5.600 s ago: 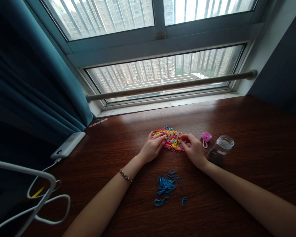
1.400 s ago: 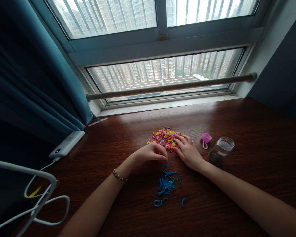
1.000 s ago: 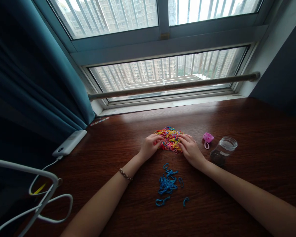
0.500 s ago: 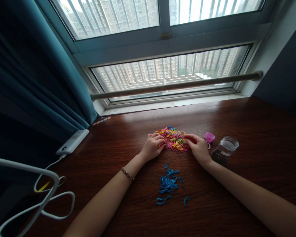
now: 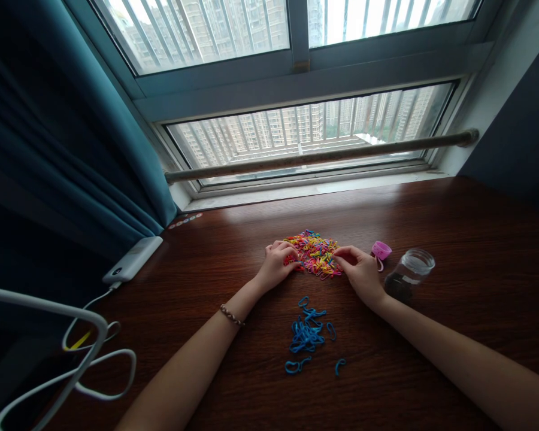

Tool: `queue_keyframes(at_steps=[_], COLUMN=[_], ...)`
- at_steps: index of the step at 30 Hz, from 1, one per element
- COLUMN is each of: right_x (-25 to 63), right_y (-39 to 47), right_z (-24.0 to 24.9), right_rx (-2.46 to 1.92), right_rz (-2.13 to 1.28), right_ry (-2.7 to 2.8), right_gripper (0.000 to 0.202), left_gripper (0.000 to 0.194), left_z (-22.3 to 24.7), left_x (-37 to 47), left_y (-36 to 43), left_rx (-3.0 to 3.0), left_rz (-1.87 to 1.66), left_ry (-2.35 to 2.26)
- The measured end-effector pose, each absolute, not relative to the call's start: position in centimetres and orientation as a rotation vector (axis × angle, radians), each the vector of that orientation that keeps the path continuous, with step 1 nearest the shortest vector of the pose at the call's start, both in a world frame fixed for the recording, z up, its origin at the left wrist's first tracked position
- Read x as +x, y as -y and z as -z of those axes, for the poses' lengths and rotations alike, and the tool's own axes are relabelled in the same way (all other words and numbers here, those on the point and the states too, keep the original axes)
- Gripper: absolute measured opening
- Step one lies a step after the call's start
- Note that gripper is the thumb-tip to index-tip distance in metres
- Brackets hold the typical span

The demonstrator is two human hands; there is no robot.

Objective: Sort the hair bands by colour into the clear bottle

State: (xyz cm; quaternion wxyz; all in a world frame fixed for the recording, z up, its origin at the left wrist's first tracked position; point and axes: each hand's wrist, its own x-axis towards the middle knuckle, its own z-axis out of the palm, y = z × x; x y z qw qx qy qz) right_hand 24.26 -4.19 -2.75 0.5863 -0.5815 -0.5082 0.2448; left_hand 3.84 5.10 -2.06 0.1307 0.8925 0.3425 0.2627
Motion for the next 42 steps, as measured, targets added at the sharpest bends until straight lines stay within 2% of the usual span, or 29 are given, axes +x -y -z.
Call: queue_keyframes(at_steps=[5,10,13,16,20,23,27,30,33,37,42], right_x=[22.9,21.9,22.0,22.5,23.3,23.5,23.4,23.5,23.7,24.0,24.1], right_y=[5.2,6.3,6.4,5.5,3.3,2.2,1.8,1.7,1.5,1.5,1.8], right_z=[1.9,1.2,1.3,1.7,2.6,3.5,4.5,4.9,5.1,5.0,5.1], right_rx=[-1.149,-0.919,-0.882,-1.108,-1.395,-1.525,-1.634,-1.616,-1.575,-1.531,-1.546], right_rz=[-0.714,-0.822,-0.708,-0.434,-0.149,-0.087,-0.057,-0.074,-0.101,-0.136,-0.142], right_ry=[1.412,1.960,2.082,1.944,1.812,1.850,1.865,1.913,1.932,1.871,1.896], right_gripper=[0.014,0.011,0.012,0.017,0.024,0.029,0.036,0.042,0.044,0.042,0.038], left_gripper=[0.010,0.019,0.022,0.021,0.016,0.014,0.020,0.028,0.034,0.020,0.011], left_z=[2.1,2.2,2.0,1.5,0.6,0.1,-0.3,-0.4,0.1,1.4,2.9], left_x=[3.5,3.1,3.1,3.2,3.9,4.7,5.1,4.8,4.3,3.7,3.3], left_y=[-5.6,-6.3,-6.4,-5.8,-3.8,-2.1,-0.7,-0.9,-2.4,-5.0,-6.3], left_rx=[2.365,2.049,1.921,1.995,2.316,2.476,2.570,2.572,2.529,2.458,2.520], left_rz=[-0.972,-1.153,-1.162,-1.165,-1.045,-0.854,-0.594,-0.542,-0.762,-1.026,-0.901], left_ry=[-0.996,-1.102,-1.078,-0.974,-0.554,-0.322,-0.231,-0.323,-0.558,-0.952,-1.058])
